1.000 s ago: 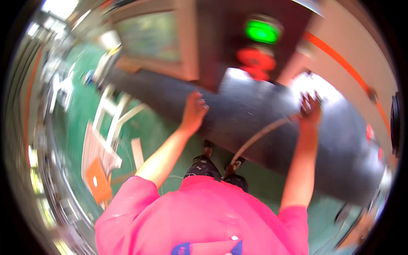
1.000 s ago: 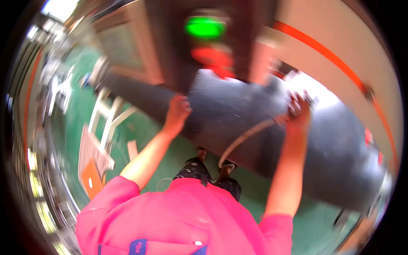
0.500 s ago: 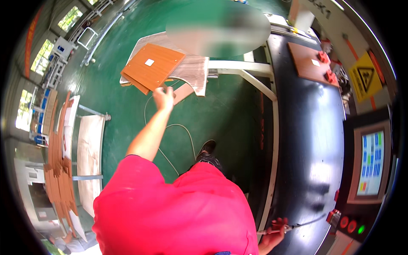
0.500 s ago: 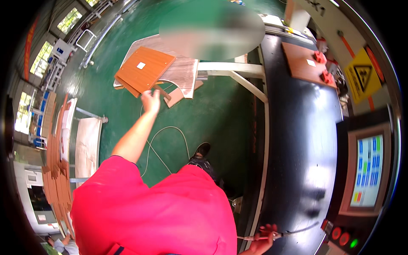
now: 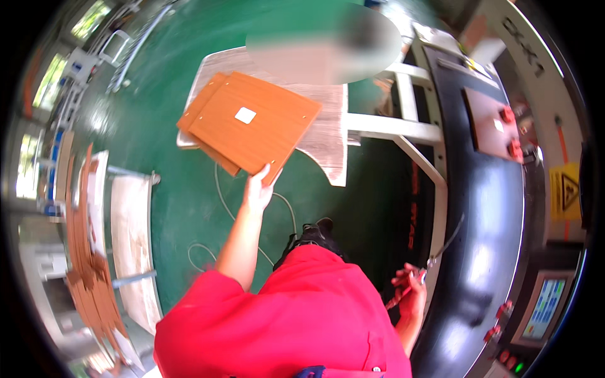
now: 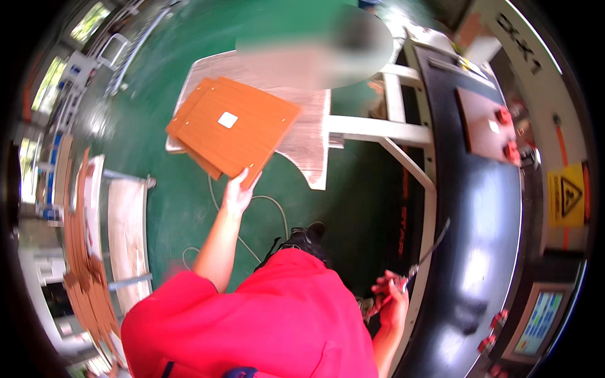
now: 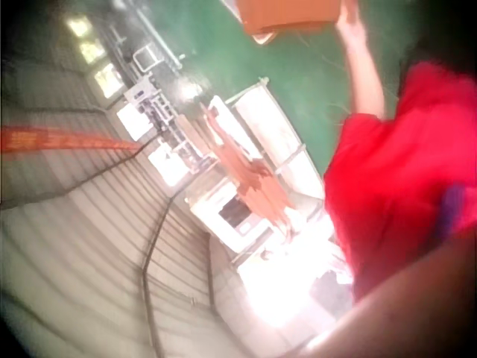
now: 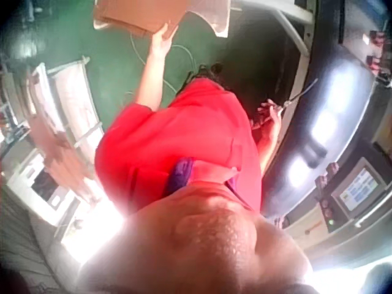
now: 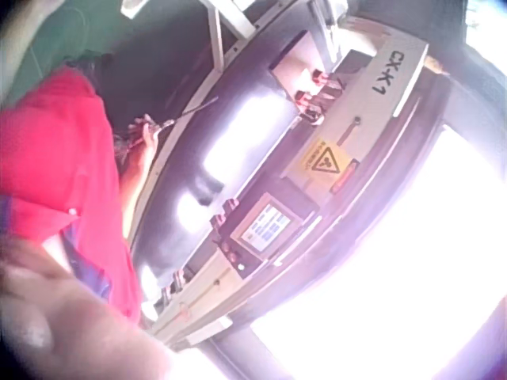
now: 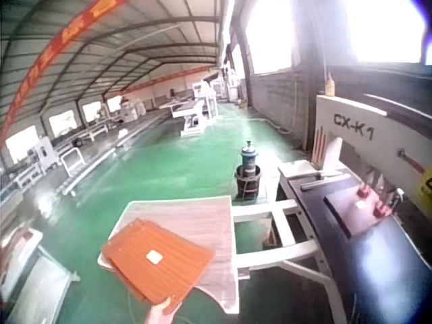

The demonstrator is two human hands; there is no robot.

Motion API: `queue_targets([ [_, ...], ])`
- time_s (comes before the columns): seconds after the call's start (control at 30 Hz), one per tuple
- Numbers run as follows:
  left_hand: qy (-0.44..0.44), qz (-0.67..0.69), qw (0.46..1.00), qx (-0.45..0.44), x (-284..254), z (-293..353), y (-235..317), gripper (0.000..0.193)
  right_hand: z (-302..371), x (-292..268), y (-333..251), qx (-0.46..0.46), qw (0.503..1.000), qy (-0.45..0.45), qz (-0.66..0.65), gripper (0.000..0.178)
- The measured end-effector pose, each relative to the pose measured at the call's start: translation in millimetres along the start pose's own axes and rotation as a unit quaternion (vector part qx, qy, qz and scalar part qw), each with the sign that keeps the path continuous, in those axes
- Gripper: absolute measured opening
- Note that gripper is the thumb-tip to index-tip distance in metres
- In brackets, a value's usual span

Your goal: The person carries wooden panels to a machine, inserts them into the machine to be drilled, and stacks the processed panels onto a table.

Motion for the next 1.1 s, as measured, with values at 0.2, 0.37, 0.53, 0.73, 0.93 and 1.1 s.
queue_targets([
  [0.2, -0.115, -0.17, 0.977, -0.047, 39, 88, 30, 0.052, 14, 27, -15, 0.017, 1.0, -0.008, -0.021, 0.031],
  [0.37, -0.292, -0.24, 0.897, -0.228, 78, 115, -21, 0.068, 44, -11, -4, -0.082, 0.986, 0.079, -0.12, 0.031],
  [0.53, -0.43, -0.323, 0.761, -0.362, 145, 184, -133, 0.067, 116, -99, 44, -0.152, 0.95, 0.193, -0.194, 0.04],
  [0.73, -0.524, -0.38, 0.564, -0.512, 179, 292, -258, 0.075, 194, -159, 110, -0.191, 0.899, 0.319, -0.23, 0.053],
  [0.93, -0.571, -0.411, 0.451, -0.549, 186, 366, -342, 0.076, 246, -202, 150, -0.194, 0.855, 0.417, -0.238, 0.058],
  [1.1, -0.569, -0.436, 0.417, -0.558, 189, 408, -378, 0.076, 251, -251, 171, -0.204, 0.844, 0.429, -0.25, 0.056],
])
Point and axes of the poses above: each hand's wrist, its own z-axis away from the middle knuckle, its own x-axis out of the palm, y = z × x, the point moved 8 cm from there along -z, towards the middle knuckle, and after that the axes turned 1 degree about -y, right-handed, at the moved point
